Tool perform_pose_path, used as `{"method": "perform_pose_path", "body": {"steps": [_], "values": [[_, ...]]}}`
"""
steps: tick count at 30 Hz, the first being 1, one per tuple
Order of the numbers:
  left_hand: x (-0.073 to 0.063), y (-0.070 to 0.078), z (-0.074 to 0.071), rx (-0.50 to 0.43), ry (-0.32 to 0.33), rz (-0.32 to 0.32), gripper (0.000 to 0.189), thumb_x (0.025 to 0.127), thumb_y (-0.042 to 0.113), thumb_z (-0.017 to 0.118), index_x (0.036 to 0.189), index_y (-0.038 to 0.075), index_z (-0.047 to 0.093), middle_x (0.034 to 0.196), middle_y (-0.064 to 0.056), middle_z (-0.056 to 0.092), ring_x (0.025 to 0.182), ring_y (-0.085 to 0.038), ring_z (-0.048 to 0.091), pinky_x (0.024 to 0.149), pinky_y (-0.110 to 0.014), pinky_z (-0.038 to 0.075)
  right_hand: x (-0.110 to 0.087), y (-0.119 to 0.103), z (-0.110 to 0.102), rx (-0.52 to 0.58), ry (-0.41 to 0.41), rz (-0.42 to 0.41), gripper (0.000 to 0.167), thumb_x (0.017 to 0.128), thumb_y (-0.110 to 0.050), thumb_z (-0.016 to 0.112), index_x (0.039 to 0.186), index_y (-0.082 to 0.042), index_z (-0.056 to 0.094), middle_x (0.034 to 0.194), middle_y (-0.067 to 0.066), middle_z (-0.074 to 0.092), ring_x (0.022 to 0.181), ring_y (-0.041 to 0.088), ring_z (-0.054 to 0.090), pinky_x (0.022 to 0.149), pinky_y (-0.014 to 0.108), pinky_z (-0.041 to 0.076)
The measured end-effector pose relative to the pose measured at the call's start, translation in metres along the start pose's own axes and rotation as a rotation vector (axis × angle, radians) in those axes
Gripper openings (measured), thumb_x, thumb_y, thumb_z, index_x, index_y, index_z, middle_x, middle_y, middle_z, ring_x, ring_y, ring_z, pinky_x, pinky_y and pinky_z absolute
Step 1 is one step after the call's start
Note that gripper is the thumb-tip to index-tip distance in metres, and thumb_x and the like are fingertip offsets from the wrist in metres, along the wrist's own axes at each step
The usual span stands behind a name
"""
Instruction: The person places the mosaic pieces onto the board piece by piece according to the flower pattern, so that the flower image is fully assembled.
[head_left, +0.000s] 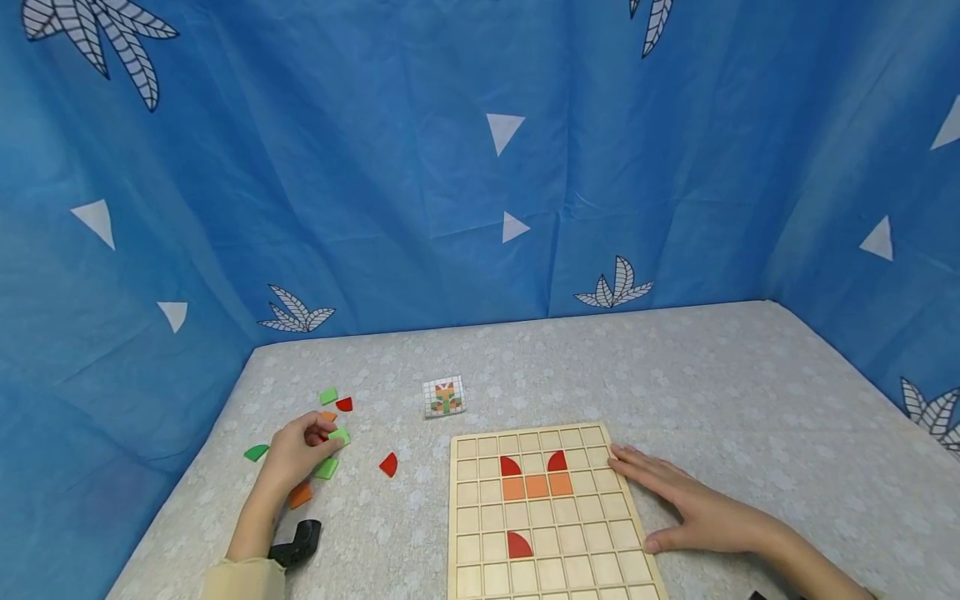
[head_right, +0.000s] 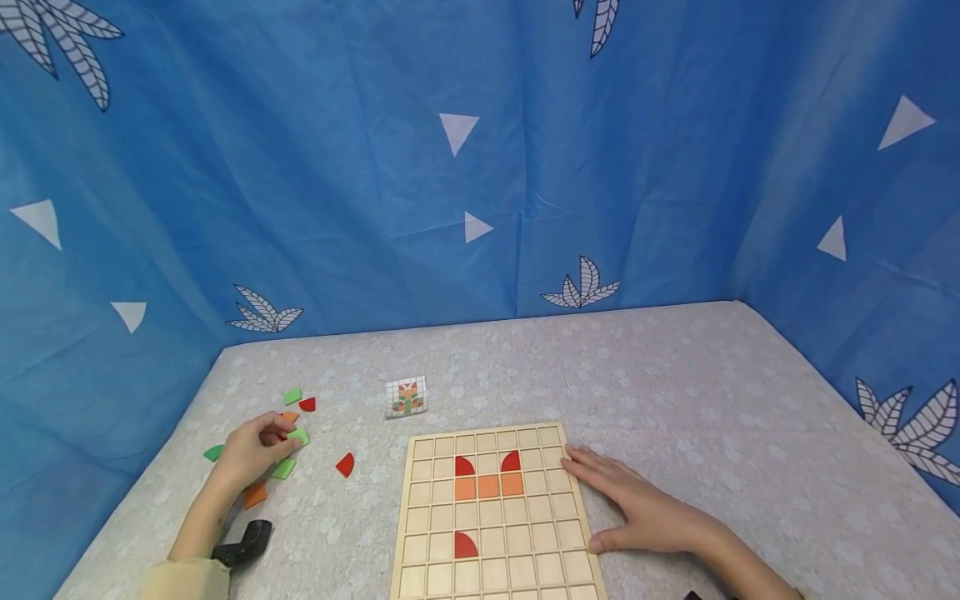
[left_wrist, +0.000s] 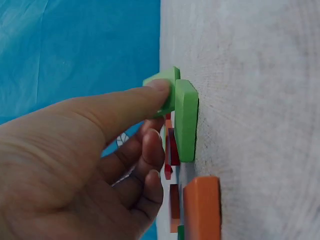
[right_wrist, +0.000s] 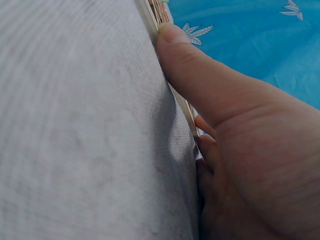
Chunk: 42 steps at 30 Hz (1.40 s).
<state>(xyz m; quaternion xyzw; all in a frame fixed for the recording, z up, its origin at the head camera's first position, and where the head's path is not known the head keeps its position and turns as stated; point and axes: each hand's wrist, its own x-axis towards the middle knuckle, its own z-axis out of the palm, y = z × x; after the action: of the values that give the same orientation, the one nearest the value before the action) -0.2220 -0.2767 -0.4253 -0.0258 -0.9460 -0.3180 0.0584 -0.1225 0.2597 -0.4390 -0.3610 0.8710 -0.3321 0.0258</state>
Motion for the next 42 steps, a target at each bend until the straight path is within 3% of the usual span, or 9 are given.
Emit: {"method": "perform_pose_path", "body": {"steps": [7, 12, 14, 21, 24, 27, 31, 36, 42], "values": [[-0.001, 0.013, -0.002, -0.038, 0.000, 0.056, 0.009, 0.082, 0.004, 0.070, 0.088, 0.002, 0.064, 0.073, -0.002, 0.058, 0.066, -0.018, 0.051, 0.055, -0.026, 0.043, 0.000, 0.000, 0.000, -0.002, 0.002, 0.004, 0.086, 0.078, -0.039, 0.073, 0.147, -0.012, 0.031, 0.151, 0.014, 0.022, 0.137, 0.018, 0.018, 0.098, 0.037, 0.029], [0.000, 0.028, -0.003, -0.101, -0.004, 0.086, 0.007, 0.083, 0.005, 0.070, 0.088, 0.004, 0.065, 0.079, -0.003, 0.061, 0.068, -0.018, 0.054, 0.058, -0.025, 0.046, 0.000, 0.000, 0.000, 0.006, 0.005, -0.019, 0.086, 0.078, -0.037, 0.073, 0.147, -0.010, 0.030, 0.151, 0.015, 0.021, 0.137, 0.019, 0.017, 0.099, 0.030, 0.025], [-0.001, 0.036, -0.004, -0.145, -0.012, 0.099, 0.007, 0.084, 0.005, 0.070, 0.088, 0.004, 0.065, 0.082, -0.004, 0.062, 0.071, -0.018, 0.056, 0.060, -0.026, 0.047, 0.000, 0.001, 0.000, 0.010, 0.007, -0.029, 0.087, 0.077, -0.036, 0.074, 0.147, -0.009, 0.029, 0.151, 0.015, 0.021, 0.137, 0.019, 0.017, 0.100, 0.028, 0.023], [-0.010, 0.074, -0.007, -0.253, -0.058, 0.168, 0.005, 0.085, 0.007, 0.069, 0.089, 0.005, 0.067, 0.084, -0.003, 0.064, 0.074, -0.019, 0.058, 0.063, -0.028, 0.048, 0.000, 0.003, 0.000, 0.001, -0.001, -0.016, 0.088, 0.077, -0.036, 0.074, 0.148, -0.011, 0.029, 0.151, 0.014, 0.020, 0.137, 0.018, 0.017, 0.098, 0.037, 0.030], [-0.014, 0.090, -0.006, -0.292, -0.090, 0.178, 0.004, 0.085, 0.006, 0.069, 0.088, 0.006, 0.067, 0.083, -0.003, 0.064, 0.073, -0.019, 0.058, 0.062, -0.029, 0.048, -0.001, 0.004, 0.001, 0.007, 0.002, -0.024, 0.088, 0.077, -0.035, 0.075, 0.148, -0.010, 0.029, 0.151, 0.014, 0.020, 0.137, 0.017, 0.017, 0.099, 0.033, 0.028], [-0.018, 0.106, -0.003, -0.322, -0.123, 0.171, 0.004, 0.084, 0.007, 0.070, 0.087, 0.007, 0.067, 0.081, -0.002, 0.062, 0.072, -0.019, 0.056, 0.061, -0.029, 0.047, -0.001, 0.004, 0.001, 0.012, 0.010, -0.046, 0.089, 0.076, -0.034, 0.076, 0.147, -0.008, 0.029, 0.151, 0.015, 0.020, 0.137, 0.017, 0.016, 0.100, 0.028, 0.025], [-0.023, 0.121, 0.006, -0.334, -0.178, 0.217, 0.004, 0.084, 0.009, 0.070, 0.086, 0.008, 0.067, 0.079, 0.000, 0.061, 0.071, -0.019, 0.056, 0.060, -0.028, 0.047, -0.002, 0.005, 0.001, 0.012, 0.014, -0.063, 0.090, 0.075, -0.031, 0.077, 0.147, -0.007, 0.029, 0.151, 0.016, 0.021, 0.137, 0.017, 0.016, 0.100, 0.028, 0.025], [-0.027, 0.133, 0.016, -0.336, -0.219, 0.295, 0.006, 0.085, 0.013, 0.070, 0.086, 0.008, 0.067, 0.080, 0.003, 0.061, 0.072, -0.016, 0.056, 0.064, -0.030, 0.048, -0.001, 0.004, 0.001, 0.006, 0.009, -0.047, 0.088, 0.076, -0.033, 0.076, 0.147, -0.009, 0.029, 0.151, 0.015, 0.021, 0.137, 0.017, 0.017, 0.099, 0.032, 0.029], [-0.032, 0.146, 0.026, -0.362, -0.278, 0.340, 0.008, 0.088, 0.016, 0.068, 0.087, 0.008, 0.068, 0.079, 0.005, 0.061, 0.072, -0.015, 0.056, 0.066, -0.032, 0.048, -0.001, 0.003, 0.000, -0.007, 0.009, -0.042, 0.089, 0.075, -0.033, 0.076, 0.147, -0.009, 0.030, 0.151, 0.015, 0.021, 0.137, 0.017, 0.017, 0.098, 0.034, 0.030]]}}
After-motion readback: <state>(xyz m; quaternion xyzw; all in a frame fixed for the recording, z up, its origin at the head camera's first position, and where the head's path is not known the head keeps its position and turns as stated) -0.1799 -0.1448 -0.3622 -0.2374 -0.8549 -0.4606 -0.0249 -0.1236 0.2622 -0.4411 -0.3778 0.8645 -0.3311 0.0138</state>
